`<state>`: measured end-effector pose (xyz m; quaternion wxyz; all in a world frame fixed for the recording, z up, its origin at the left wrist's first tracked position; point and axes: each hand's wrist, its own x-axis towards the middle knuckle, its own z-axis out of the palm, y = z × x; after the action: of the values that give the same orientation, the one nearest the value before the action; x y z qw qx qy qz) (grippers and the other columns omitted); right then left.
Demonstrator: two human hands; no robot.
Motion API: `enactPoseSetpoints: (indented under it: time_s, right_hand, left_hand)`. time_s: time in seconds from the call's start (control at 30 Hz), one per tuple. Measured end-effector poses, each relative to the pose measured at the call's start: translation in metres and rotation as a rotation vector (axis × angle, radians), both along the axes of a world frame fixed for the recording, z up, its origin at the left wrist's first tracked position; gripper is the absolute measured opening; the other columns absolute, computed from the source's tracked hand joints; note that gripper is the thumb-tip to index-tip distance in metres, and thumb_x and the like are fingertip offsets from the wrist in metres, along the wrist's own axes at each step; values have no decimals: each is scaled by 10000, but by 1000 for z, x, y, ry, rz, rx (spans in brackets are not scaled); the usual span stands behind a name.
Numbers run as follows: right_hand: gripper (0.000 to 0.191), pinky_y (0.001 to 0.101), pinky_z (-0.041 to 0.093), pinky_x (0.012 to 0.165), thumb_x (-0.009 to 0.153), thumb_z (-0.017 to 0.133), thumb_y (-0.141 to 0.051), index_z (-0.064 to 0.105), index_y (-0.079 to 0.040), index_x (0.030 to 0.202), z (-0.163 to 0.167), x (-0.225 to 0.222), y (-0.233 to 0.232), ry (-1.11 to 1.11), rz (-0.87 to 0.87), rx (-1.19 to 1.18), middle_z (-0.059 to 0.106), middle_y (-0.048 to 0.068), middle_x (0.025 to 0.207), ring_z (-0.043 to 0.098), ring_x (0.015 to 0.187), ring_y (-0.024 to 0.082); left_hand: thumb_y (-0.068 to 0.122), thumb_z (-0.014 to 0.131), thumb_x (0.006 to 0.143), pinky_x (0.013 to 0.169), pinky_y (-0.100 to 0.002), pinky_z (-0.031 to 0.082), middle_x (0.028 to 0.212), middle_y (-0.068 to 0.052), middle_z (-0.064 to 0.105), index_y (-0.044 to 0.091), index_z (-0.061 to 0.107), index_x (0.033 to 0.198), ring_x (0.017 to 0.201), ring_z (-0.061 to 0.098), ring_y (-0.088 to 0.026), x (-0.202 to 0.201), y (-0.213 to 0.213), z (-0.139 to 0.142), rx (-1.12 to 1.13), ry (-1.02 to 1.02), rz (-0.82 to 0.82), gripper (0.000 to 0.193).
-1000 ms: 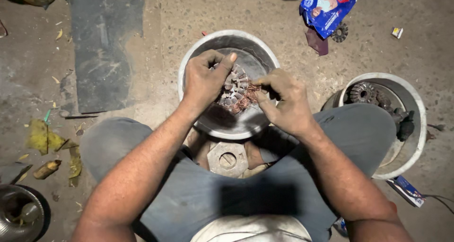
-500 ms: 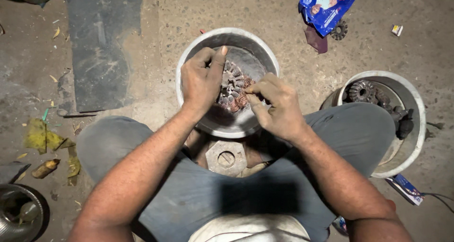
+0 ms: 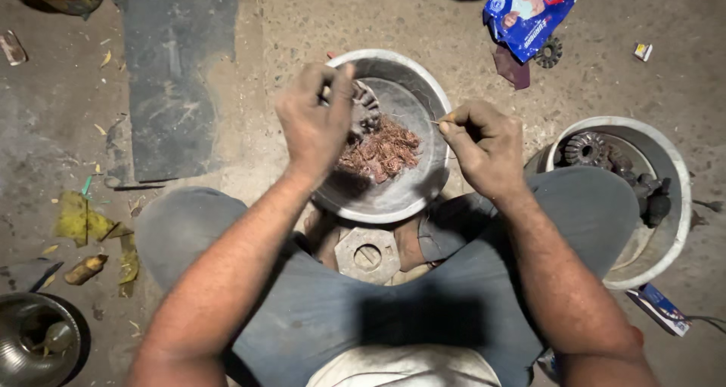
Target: The person sits on the floor with a basin between their legs and pulls copper windings out of electric motor armatures by hand. They tear and strip the copper wire from the laminated steel cores, drop the copper into the basin, and set stripped cores aside with other finished armatures.
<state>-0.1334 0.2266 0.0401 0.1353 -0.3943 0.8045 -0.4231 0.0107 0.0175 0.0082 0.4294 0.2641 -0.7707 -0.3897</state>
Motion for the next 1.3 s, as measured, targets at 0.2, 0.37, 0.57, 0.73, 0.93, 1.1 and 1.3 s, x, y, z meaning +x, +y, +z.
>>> enactPoseSetpoints:
  time_s: [0.2, 0.37, 0.57, 0.73, 0.93, 1.1, 1.3]
  right_hand:
    - [234, 466, 464, 918, 812, 721, -102, 744, -12, 1026, 19, 21, -18, 703, 145, -105, 704, 163, 1032, 666, 983, 319]
    - [197, 407, 527, 819, 923, 725, -115, 743, -2, 1083, 8, 39, -25, 310, 192, -41, 715, 154, 958, 683, 879, 297]
    - [99, 326, 528, 618, 937, 666, -51, 722, -2, 1002, -7, 21, -20, 66, 125, -94, 713, 87, 802, 677, 688, 179]
    - [112, 320, 481, 539, 924, 642, -56, 734, -1, 960, -6, 14, -10, 89, 39, -102, 689, 88, 718, 622, 596, 154]
    - [108, 330, 527, 606, 925, 668, -113, 745, -44, 955, -25, -12, -9, 30, 64, 18, 708, 63, 761, 664, 671, 185]
    - [142, 398, 564, 830, 876, 721, -144, 765, -74, 991, -24, -4, -15, 454, 151, 49, 746, 150, 1031, 723, 925, 294]
    - [241, 389, 562, 935, 915, 693, -82, 716, 9, 1137, -12, 35, -33, 266, 229, -185, 725, 189, 1132, 722, 1055, 317]
  left_hand:
    - [189, 762, 1004, 609, -386, 500, 772, -127, 675, 34, 666, 882, 672, 668, -252, 2, 10, 15, -79, -1, -63, 220]
    - [183, 760, 1015, 640, -374, 501, 773, -126, 670, 36, 659, 874, 700, 656, -231, 1, 13, 15, -85, -19, -154, 227]
    - [224, 688, 1064, 612, -306, 479, 734, -53, 660, 41, 705, 864, 686, 582, -112, 1, 1, 13, 391, 11, -337, 272]
    - [212, 701, 1052, 596, -279, 460, 736, -6, 649, 40, 701, 853, 681, 587, -76, -1, -6, 8, 50, 1, -99, 263]
    - [213, 701, 1062, 592, -288, 457, 759, -33, 664, 45, 731, 890, 693, 576, -85, 6, -15, 1, 367, 87, -257, 243]
    - [220, 719, 1044, 565, -312, 456, 728, -38, 693, 47, 700, 850, 625, 622, -116, 5, -21, -1, 61, 4, 17, 260]
    - [231, 742, 1028, 641, -346, 506, 777, -93, 697, 41, 689, 877, 703, 672, -189, -1, 5, 0, -29, 0, -34, 248]
